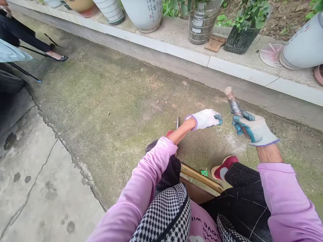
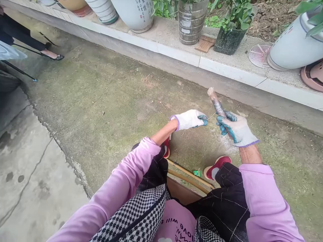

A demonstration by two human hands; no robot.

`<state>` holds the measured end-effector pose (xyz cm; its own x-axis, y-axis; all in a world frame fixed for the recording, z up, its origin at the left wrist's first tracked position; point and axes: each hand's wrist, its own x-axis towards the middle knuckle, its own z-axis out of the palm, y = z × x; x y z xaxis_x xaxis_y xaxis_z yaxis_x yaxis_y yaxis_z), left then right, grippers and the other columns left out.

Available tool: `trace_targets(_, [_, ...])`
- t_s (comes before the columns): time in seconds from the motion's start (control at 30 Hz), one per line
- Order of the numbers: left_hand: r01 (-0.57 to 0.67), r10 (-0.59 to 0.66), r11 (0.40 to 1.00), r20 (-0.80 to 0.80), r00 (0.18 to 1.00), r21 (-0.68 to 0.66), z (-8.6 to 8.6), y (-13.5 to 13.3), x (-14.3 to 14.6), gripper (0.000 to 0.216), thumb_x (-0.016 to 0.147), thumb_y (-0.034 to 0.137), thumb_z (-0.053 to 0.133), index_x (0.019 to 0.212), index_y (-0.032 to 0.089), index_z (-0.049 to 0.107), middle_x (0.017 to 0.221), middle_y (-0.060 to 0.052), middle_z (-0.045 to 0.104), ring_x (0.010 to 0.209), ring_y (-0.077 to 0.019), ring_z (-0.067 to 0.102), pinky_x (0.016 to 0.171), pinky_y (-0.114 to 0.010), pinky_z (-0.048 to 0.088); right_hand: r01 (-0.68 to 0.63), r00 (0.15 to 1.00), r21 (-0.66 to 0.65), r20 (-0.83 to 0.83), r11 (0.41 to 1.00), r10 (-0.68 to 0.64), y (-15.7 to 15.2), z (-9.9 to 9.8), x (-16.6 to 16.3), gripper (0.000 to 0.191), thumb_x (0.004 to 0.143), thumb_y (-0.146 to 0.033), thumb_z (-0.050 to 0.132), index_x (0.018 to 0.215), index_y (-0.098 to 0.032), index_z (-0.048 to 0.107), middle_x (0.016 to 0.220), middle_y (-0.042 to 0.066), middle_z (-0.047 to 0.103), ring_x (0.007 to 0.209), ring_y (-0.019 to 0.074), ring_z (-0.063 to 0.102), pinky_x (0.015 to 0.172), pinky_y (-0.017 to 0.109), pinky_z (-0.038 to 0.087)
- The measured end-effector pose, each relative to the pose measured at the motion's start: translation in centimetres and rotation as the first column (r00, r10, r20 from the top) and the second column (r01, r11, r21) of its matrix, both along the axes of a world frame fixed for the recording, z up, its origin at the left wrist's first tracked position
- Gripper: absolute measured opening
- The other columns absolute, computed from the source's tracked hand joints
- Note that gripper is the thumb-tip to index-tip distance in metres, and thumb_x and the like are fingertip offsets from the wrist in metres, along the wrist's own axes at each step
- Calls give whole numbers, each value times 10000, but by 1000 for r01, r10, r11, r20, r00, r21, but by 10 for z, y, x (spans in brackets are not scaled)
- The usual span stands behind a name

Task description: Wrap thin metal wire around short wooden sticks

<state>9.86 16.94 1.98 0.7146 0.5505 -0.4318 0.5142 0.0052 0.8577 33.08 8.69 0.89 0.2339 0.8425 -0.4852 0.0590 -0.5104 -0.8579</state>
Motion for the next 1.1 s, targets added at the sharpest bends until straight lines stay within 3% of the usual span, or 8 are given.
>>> trace_targets(0.13, [70,-67,991,-24,997,117,3,-3,5,344,1024,191,712,721,216,550,683,19,531,759,-160,412,744,-341,390,-123,942,-16,313,992,122,6,-21,6,492,676,-603,960,988,-268,779,767,32,725,658,220,582,578,354,486])
trace_targets(0.27, [65,-43,966,-94,995,251,0,1,3,406,1019,188,691,662,242,507,667,-4,507,750,-191,428,776,-375,377,-366,681,-206,605,908,412,16,-31,5,291,871,-459,828,1077,-261,881,925,99,843,922,335,765,782,384,558])
trace_targets(0.47, [75,-40,966,-142,989,248,-1,7,-6,423,1001,118,721,674,245,486,638,19,479,737,-176,376,775,-383,319,-508,454,-453,582,733,675,16,-31,1,334,925,-365,789,1195,-246,947,964,118,873,862,334,777,775,392,538])
trace_targets(0.6, [62,-35,970,-116,993,236,2,12,-11,432,1002,81,717,665,222,486,633,43,450,771,-151,348,798,-357,313,-581,558,-451,384,677,736,-3,-23,4,287,880,-387,813,1094,-231,923,780,59,756,662,228,629,625,349,464])
trace_targets(0.7, [43,-34,989,-67,997,139,3,17,-14,394,1019,88,711,691,207,527,633,56,455,761,-131,367,771,-336,321,-613,698,-401,129,681,704,-15,-8,8,470,767,-527,927,1123,-220,913,709,3,685,577,170,532,547,315,423])
trace_targets(0.87, [-122,138,981,98,986,-153,3,18,-8,215,991,7,706,846,165,697,762,6,666,769,-122,508,790,-307,440,-530,841,-233,-22,815,541,-19,23,11,642,605,-710,1043,940,-204,832,756,31,721,581,151,543,524,303,445])
trace_targets(1.0, [-286,317,926,94,944,-248,10,14,3,232,1015,-10,688,865,166,699,743,-14,653,738,-119,496,757,-316,472,-336,941,-95,-70,937,330,-18,34,5,622,606,-627,1059,979,-204,797,726,8,660,549,136,504,490,301,408])
trace_targets(1.1, [-289,320,922,88,943,-256,15,8,8,162,1043,35,681,965,149,767,724,-17,625,720,-122,483,701,-302,459,-169,984,-5,-57,986,168,-15,32,-2,585,618,-518,1062,1026,-203,783,692,-15,620,520,131,474,450,298,331])
